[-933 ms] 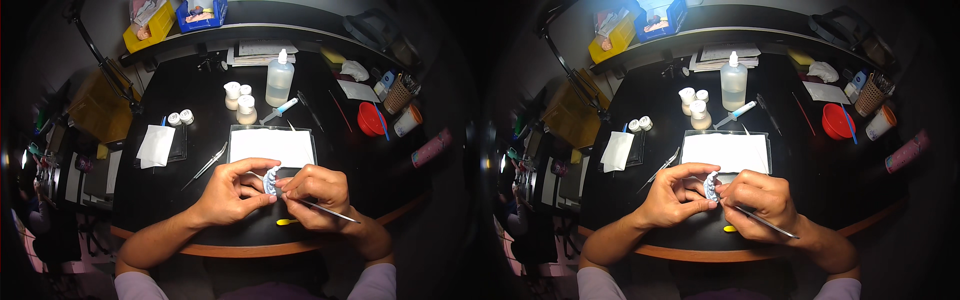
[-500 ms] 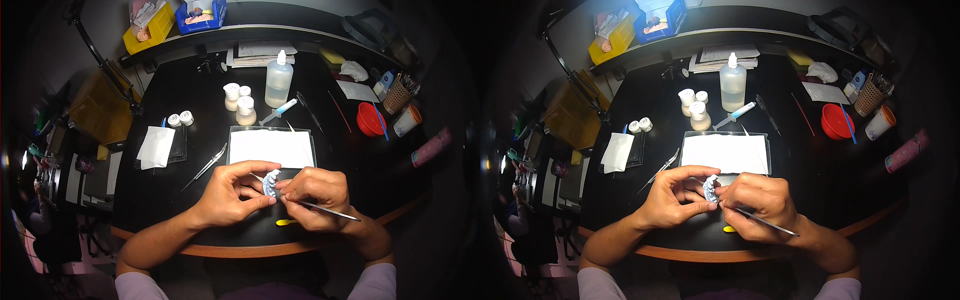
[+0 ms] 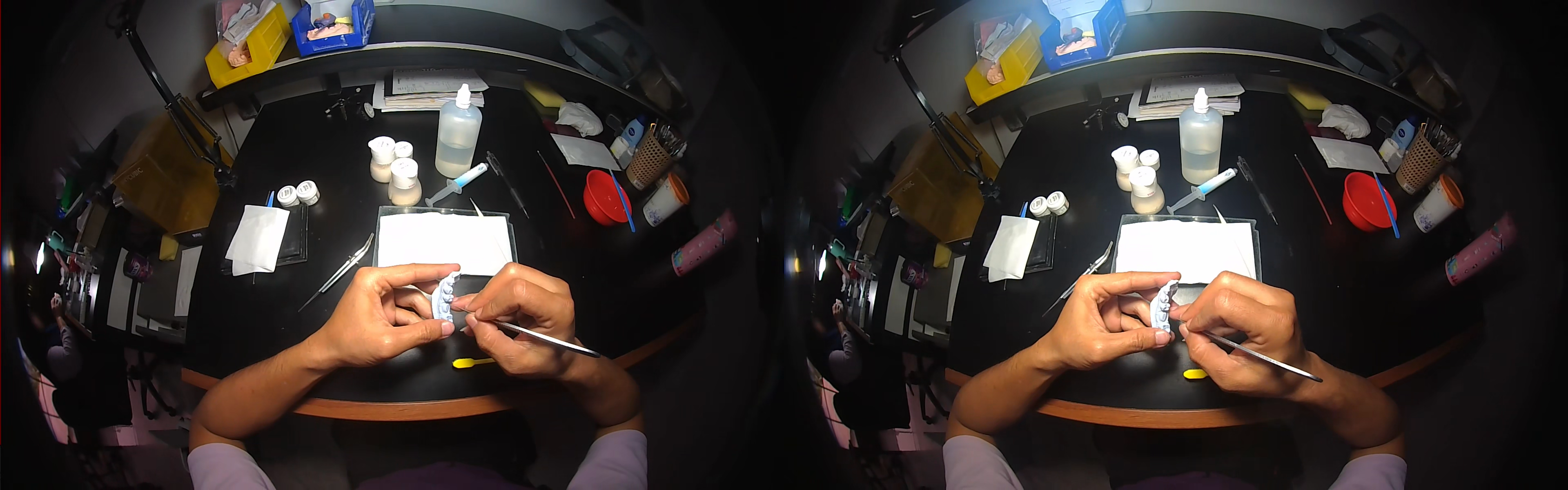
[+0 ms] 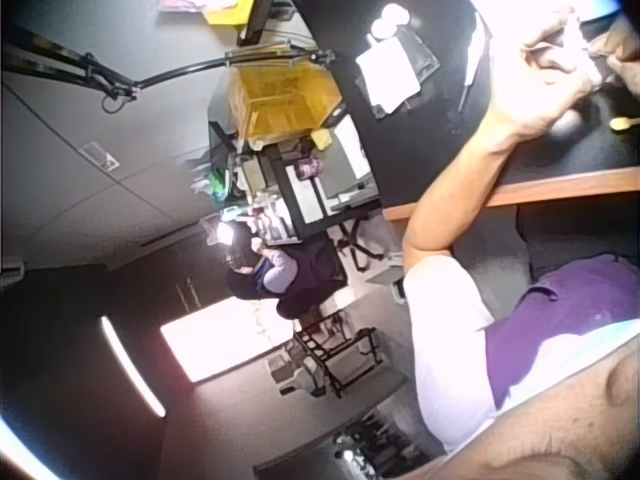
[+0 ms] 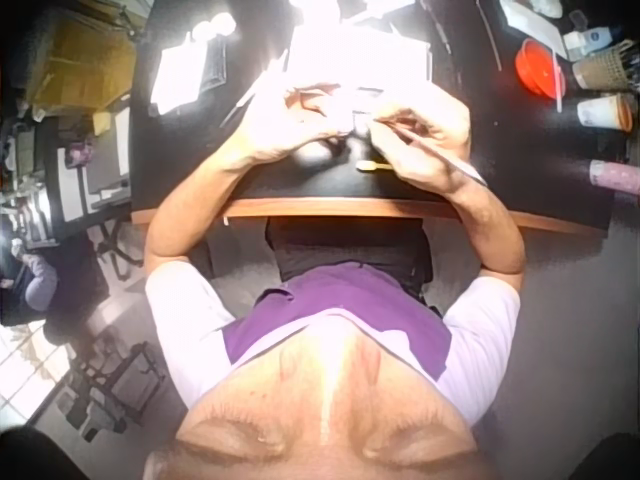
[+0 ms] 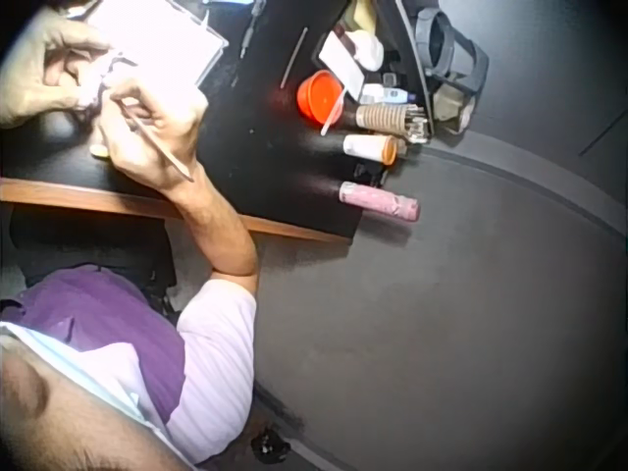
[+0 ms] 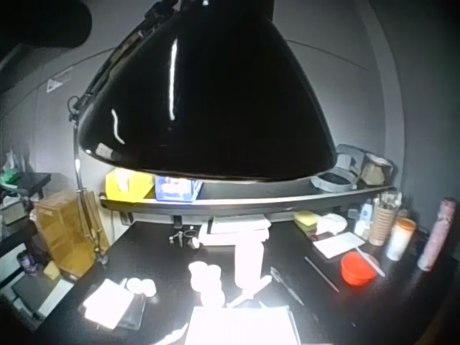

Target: The person applies a liquid substance to a dental bridge model using a fine brush, then cleans the model with a different tool before selecting a new bottle of material from a drawer.

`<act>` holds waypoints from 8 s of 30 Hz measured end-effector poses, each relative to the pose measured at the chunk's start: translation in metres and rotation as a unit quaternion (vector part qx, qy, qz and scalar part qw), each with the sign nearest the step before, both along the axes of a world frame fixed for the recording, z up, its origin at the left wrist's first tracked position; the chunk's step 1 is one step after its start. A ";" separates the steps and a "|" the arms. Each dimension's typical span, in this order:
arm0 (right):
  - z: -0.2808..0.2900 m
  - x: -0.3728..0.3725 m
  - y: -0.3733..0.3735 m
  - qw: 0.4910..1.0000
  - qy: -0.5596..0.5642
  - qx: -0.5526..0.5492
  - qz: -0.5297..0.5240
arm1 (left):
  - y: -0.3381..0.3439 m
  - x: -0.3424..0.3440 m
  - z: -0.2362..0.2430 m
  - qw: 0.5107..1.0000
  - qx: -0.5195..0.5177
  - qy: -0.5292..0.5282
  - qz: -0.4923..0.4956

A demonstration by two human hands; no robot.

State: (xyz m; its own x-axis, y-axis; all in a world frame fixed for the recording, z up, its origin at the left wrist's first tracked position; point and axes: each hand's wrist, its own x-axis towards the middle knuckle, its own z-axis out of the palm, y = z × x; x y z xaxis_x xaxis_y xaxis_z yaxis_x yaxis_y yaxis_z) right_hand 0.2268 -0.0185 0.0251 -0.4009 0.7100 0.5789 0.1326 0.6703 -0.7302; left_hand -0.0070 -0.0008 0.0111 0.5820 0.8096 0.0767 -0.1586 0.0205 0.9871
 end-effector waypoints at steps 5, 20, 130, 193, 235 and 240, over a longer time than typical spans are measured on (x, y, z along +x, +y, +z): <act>0.002 0.002 0.001 1.000 -0.020 0.015 -0.003 | 0.000 -0.001 0.000 1.000 -0.009 0.002 -0.013; 0.005 0.004 0.003 0.997 -0.053 0.053 0.006 | -0.001 0.002 0.000 1.000 0.002 0.008 0.001; 0.001 0.001 -0.002 1.000 0.006 -0.023 -0.002 | -0.002 0.006 0.000 0.998 0.003 0.027 0.057; 0.005 0.004 0.004 0.999 -0.001 0.040 0.019 | -0.002 0.000 0.004 0.998 -0.048 0.019 -0.029; 0.002 0.003 0.005 0.997 0.004 0.062 0.039 | -0.005 0.001 0.000 1.000 -0.015 0.008 -0.014; 0.004 0.004 0.005 0.998 0.006 0.049 0.046 | -0.005 0.002 -0.001 1.000 0.013 0.012 -0.009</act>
State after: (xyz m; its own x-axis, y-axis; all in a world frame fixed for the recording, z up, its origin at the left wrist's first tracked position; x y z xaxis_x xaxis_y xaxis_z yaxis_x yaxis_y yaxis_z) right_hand 0.2306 -0.0134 0.0290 -0.4548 0.6108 0.6482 0.0595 0.7470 -0.6621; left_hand -0.0054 -0.0054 0.0098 0.5984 0.7968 0.0833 -0.1349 -0.0022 0.9909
